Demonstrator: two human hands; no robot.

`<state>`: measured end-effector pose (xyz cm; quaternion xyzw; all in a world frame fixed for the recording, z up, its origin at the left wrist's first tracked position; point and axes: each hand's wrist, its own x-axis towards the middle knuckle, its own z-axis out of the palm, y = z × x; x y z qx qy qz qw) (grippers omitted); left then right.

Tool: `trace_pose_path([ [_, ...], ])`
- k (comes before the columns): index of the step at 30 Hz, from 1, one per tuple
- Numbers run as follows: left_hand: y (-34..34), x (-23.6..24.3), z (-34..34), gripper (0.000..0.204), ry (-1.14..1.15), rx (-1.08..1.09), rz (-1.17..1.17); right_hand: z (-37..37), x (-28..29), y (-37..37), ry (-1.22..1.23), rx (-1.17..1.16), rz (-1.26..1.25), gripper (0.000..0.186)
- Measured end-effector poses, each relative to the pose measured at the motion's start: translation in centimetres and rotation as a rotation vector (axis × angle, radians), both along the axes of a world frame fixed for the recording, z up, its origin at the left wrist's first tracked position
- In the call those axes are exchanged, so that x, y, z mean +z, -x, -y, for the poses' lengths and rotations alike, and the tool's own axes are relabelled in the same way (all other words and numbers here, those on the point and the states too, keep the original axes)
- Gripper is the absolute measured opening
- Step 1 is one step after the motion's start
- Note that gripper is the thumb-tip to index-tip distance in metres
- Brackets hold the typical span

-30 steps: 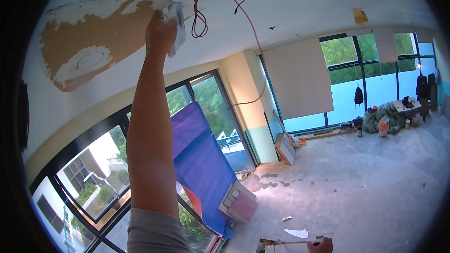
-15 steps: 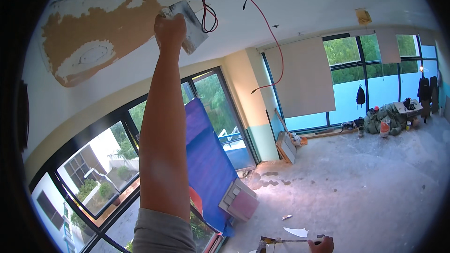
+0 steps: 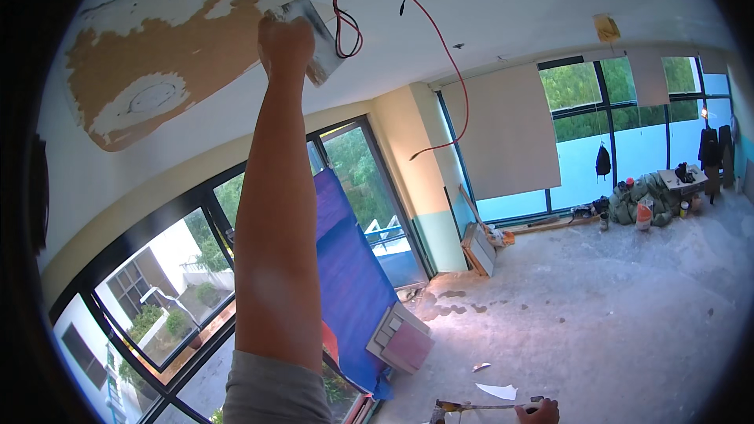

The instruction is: The person applies and smooths compound onto a ceiling patch using a putty knife.

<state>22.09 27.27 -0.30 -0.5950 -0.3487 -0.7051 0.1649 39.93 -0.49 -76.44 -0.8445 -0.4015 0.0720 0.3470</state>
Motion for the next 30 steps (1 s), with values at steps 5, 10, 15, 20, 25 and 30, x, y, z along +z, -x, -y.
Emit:
trace_pose_path([
  [5, -2.0, 0.4, 1.0, 0.04, -0.087, 0.165, 0.013, 0.3, 0.0, 0.0, 0.007, -0.027, 0.004, 0.051],
  [10, 1.1, 4.5, 1.1, 0.028, 0.004, 0.642, -0.433, 0.4, 0.0, 0.1, 0.017, 0.002, -0.024, 0.052],
  [15, 0.7, 4.4, 2.0, 0.027, -0.097, 0.732, -0.551, 0.3, 0.5, -0.2, -0.001, 0.016, -0.019, 0.05],
  [20, -1.4, -0.4, -2.8, 0.021, -0.376, 0.128, 0.088, 0.6, -0.8, 0.2, -0.032, -0.025, 0.057, 0.05],
  [25, -1.3, 1.2, 0.6, 0.027, -0.094, 0.081, -0.048, 0.0, -1.2, -0.1, -0.046, 0.001, 0.065, 0.055],
  [30, -0.9, 3.2, 4.3, 0.035, 0.351, 0.237, -0.375, -0.1, -2.3, 0.0, 0.011, -0.067, 0.13, 0.053],
])
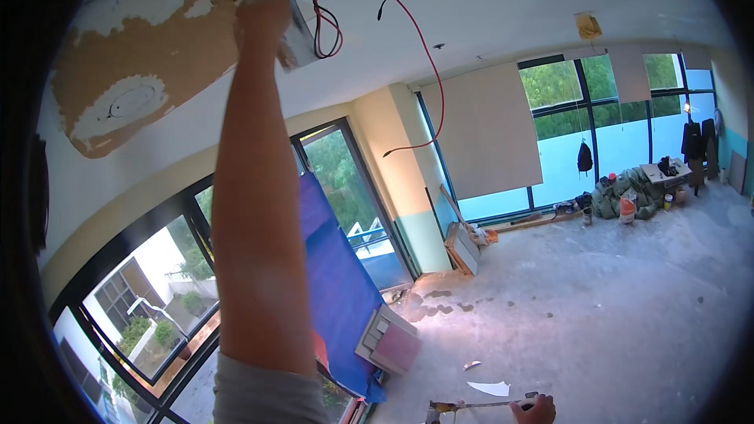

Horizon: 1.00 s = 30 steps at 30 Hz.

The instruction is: The person applies and smooths compound onto a ceiling patch using a putty knife.

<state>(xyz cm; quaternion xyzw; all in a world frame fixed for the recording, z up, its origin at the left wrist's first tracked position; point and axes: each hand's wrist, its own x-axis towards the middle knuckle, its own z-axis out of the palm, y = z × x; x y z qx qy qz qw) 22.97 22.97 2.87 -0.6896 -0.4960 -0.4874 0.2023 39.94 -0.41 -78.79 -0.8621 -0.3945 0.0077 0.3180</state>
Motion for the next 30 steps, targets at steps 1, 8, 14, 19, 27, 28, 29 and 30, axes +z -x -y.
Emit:
trace_pose_path([
  [1, -0.2, -1.2, -2.6, 0.035, -0.234, -0.071, 0.188, -0.2, 0.4, 0.3, -0.007, 0.007, 0.0, 0.053],
  [8, -2.6, -5.9, -6.9, 0.042, -0.591, -0.3, 0.469, -0.2, -1.0, -0.3, -0.108, 0.037, 0.008, 0.051],
  [14, -0.8, -6.0, -7.0, 0.037, -0.127, -0.131, 0.118, 0.3, 2.1, 0.0, -0.072, 0.054, -0.081, 0.05],
  [19, 2.2, -8.2, -8.7, 0.032, -0.467, -0.165, 0.274, -0.2, 0.9, -0.7, -0.057, 0.076, -0.124, 0.053],
  [27, 5.3, -2.7, -5.9, 0.039, -0.576, -0.015, -0.028, 0.2, 1.1, -0.8, -0.015, 0.086, -0.107, 0.054],
  [28, 5.1, -2.4, -5.4, 0.041, -0.558, -0.028, -0.045, 0.1, 0.3, -0.9, -0.016, 0.082, -0.107, 0.054],
  [29, 5.1, -2.1, -5.2, 0.042, -0.542, -0.036, -0.064, -0.1, -0.9, -1.0, -0.062, 0.097, -0.148, 0.053],
  [30, 4.8, -1.9, -5.1, 0.042, -0.546, -0.036, -0.063, -0.4, -1.9, -1.1, -0.109, 0.111, -0.188, 0.052],
])
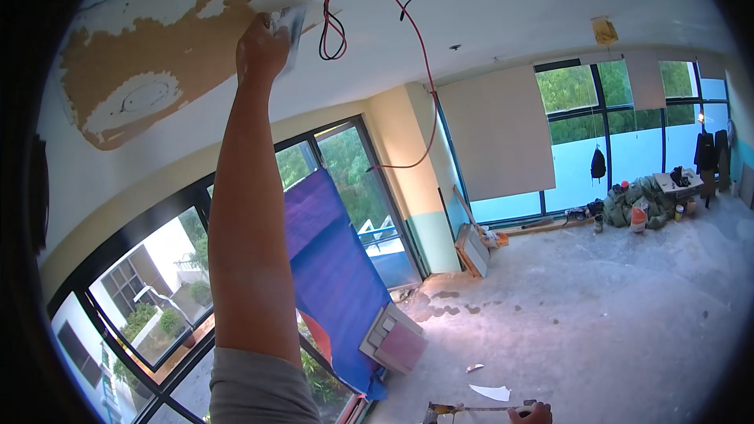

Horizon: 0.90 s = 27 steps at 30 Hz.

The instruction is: The person applies and smooths compound onto a ceiling patch using a putty knife.

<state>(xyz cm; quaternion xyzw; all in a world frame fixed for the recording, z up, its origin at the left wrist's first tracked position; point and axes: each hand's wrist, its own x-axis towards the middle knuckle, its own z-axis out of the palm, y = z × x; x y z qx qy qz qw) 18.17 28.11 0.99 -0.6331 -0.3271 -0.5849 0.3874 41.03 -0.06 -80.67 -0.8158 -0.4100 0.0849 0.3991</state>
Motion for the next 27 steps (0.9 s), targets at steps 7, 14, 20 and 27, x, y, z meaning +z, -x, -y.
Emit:
trace_pose_path([
  [7, -3.4, -1.4, 0.2, 0.046, 0.123, -0.162, 0.313, 0.2, 3.2, 0.5, 0.182, -0.06, 0.081, 0.059],
  [14, -4.5, -1.3, -1.2, 0.046, 0.081, -0.278, 0.43, 0.3, 3.4, 0.7, 0.115, -0.053, 0.079, 0.06],
  [20, -5.6, -1.0, -0.4, 0.047, 0.158, -0.31, 0.432, 0.2, 4.4, 0.8, 0.107, -0.055, 0.026, 0.057],
  [27, -7.1, -0.2, -2.5, 0.04, 0.217, -0.316, 0.472, 0.4, 5.8, 1.2, 0.033, -0.04, 0.004, 0.049],
])
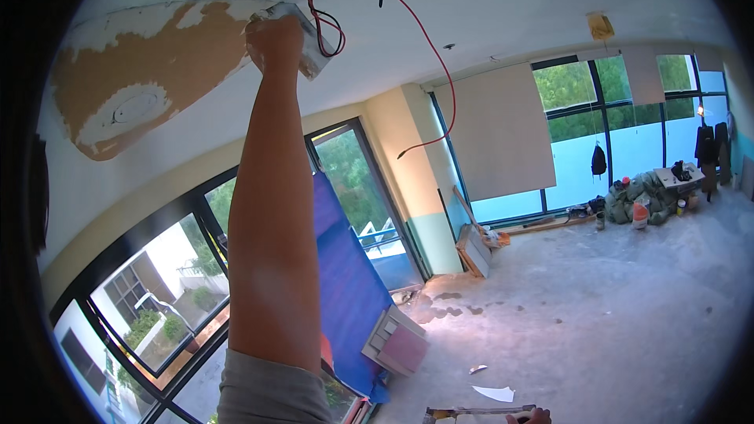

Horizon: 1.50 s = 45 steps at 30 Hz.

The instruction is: The person applies and smooths compound onto a ceiling patch using a putty knife.

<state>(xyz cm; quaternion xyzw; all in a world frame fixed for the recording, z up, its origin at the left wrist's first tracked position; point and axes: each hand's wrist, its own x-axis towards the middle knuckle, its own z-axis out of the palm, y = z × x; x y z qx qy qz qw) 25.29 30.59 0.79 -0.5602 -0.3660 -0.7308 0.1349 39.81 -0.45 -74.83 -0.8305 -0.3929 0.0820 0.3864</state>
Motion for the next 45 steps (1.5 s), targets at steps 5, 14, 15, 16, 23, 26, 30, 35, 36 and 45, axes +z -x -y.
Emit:
trace_pose_path([
  [5, -0.8, 0.6, -2.4, 0.037, -0.105, 0.148, -0.063, 0.0, -0.4, 0.0, 0.028, -0.018, 0.024, 0.048],
  [14, -1.0, -1.3, -1.9, 0.028, -0.33, 0.18, 0.072, -0.3, -1.0, 0.2, 0.032, -0.035, 0.089, 0.052],
  [15, 0.2, -0.5, -1.4, 0.028, -0.321, 0.178, 0.069, -0.1, -0.7, 0.3, 0.05, -0.04, 0.071, 0.052],
  [16, 1.5, 0.7, 1.3, 0.02, -0.226, 0.612, -0.442, 0.1, -0.6, 0.5, 0.058, -0.052, 0.067, 0.052],
  [23, 2.3, 0.1, 0.9, 0.025, -0.116, 0.439, -0.437, -0.3, -1.5, -0.1, 0.05, -0.077, 0.103, 0.053],
  [26, 2.5, -3.0, -1.6, 0.032, -0.111, 0.239, -0.195, 0.0, 0.3, 0.3, 0.081, -0.04, 0.029, 0.054],
  [30, 2.6, -3.8, -0.5, 0.047, -0.089, 0.131, -0.106, -0.1, -1.0, 0.0, 0.048, -0.035, 0.048, 0.055],
  [35, 2.3, -2.6, 0.9, 0.052, -0.083, 0.097, -0.078, -0.1, -0.8, 0.0, 0.065, -0.049, 0.056, 0.056],
  [36, 2.2, -2.5, 1.0, 0.058, -0.079, 0.079, -0.076, -0.2, -1.1, -0.1, 0.063, -0.046, 0.057, 0.056],
  [45, 1.0, -2.4, 0.6, 0.057, -0.068, 0.011, -0.035, 0.0, -2.3, -0.3, 0.087, -0.043, 0.085, 0.057],
])
